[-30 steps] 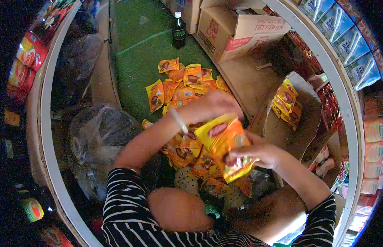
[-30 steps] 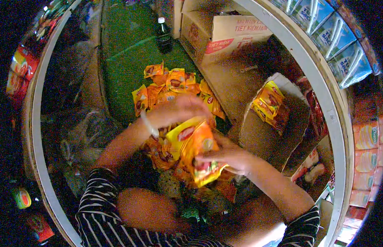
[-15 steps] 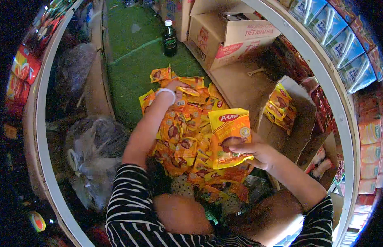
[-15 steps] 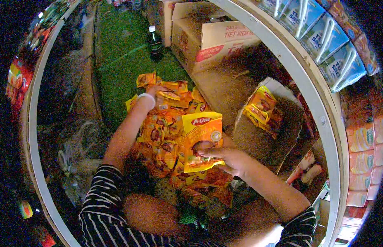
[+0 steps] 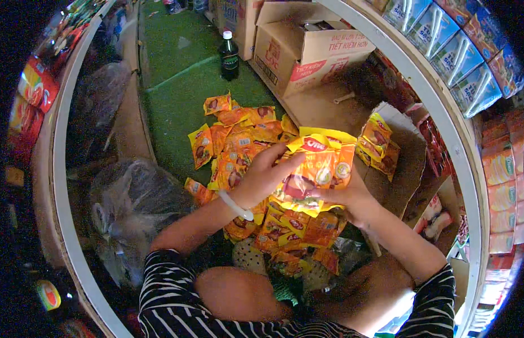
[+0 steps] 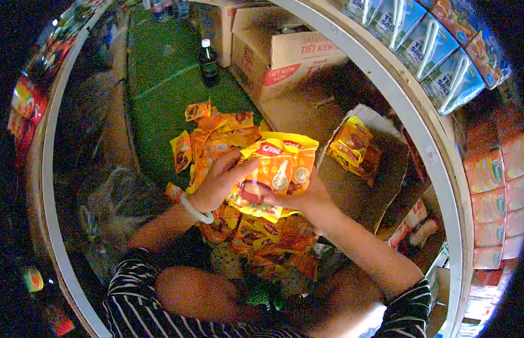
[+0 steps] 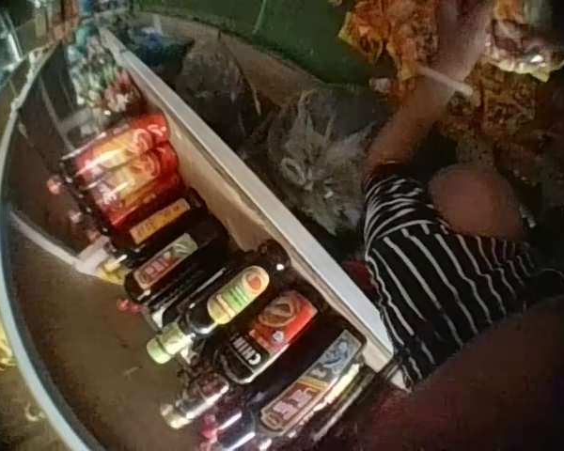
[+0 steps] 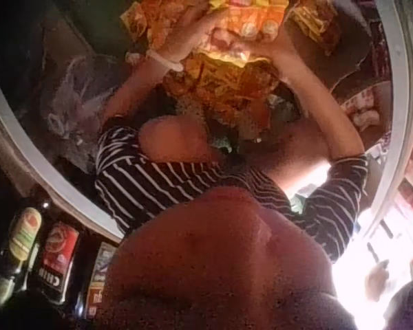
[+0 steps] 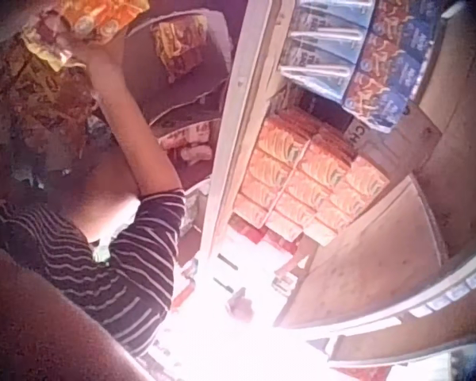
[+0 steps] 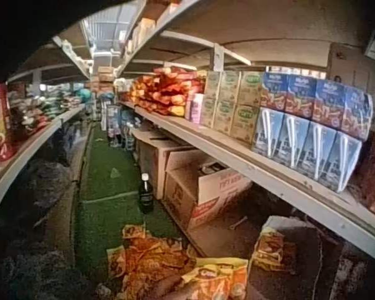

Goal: The person sits on the floor of a store aisle and unpacks yellow snack packets from a cardboard box. They arrange the packets into a neat stack on the floor and then place them into a second cardboard box.

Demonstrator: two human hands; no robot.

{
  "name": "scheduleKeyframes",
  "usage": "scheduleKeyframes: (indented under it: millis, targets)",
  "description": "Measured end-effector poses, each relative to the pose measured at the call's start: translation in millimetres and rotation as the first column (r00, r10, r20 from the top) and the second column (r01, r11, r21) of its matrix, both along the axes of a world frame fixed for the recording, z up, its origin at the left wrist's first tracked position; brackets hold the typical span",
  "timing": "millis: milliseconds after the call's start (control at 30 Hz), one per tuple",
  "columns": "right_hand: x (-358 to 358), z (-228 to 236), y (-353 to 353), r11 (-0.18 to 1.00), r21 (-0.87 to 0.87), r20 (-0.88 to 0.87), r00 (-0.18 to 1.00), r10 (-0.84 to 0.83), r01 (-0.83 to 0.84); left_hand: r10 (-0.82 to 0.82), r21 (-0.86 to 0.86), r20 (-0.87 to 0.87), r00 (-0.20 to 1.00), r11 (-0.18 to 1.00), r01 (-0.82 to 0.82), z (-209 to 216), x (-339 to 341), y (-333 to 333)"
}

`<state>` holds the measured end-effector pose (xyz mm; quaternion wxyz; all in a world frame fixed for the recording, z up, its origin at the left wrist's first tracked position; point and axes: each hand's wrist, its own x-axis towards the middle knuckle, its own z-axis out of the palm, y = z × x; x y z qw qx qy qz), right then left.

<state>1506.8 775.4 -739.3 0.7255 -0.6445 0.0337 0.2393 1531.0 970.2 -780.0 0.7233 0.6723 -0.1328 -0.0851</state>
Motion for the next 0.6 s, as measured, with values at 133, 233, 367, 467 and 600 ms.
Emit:
scheduleKeyframes:
  millis: [133, 233, 367, 467, 600]
  targets:
    - [-1.5, 15.6, 9.4, 0.998, 0.054, 0.036, 0.999, 0.032, -0.034, 0.147, -0.013, 0.011, 0.989, 0.989, -0.147, 16.8, 0.5, -1.4]
    - [-0.6, 16.9, 4.5, 0.998, 0.000, 0.054, 0.996, 0.068, -0.068, 0.174, -0.215, -0.110, 0.979, 0.957, -0.194, 15.2, 4.5, 1.9]
    - [-3.2, 14.2, 5.4, 0.998, 0.005, 0.060, 0.996, 0.067, -0.067, 0.029, -0.417, -0.413, 0.910, 0.882, -0.218, 9.3, 9.9, 5.9]
    - [-2.8, 16.7, 7.2, 1.000, 0.007, 0.060, 0.998, 0.027, -0.028, -0.088, -0.252, -0.287, 0.954, 0.968, 0.014, -12.3, 10.9, 21.8]
    - [3.6, 10.0, -2.4, 0.999, -0.025, -0.001, 1.000, -0.023, 0.023, -0.165, -0.189, -0.149, 0.975, 0.973, 0.135, 12.0, -8.1, 4.8]
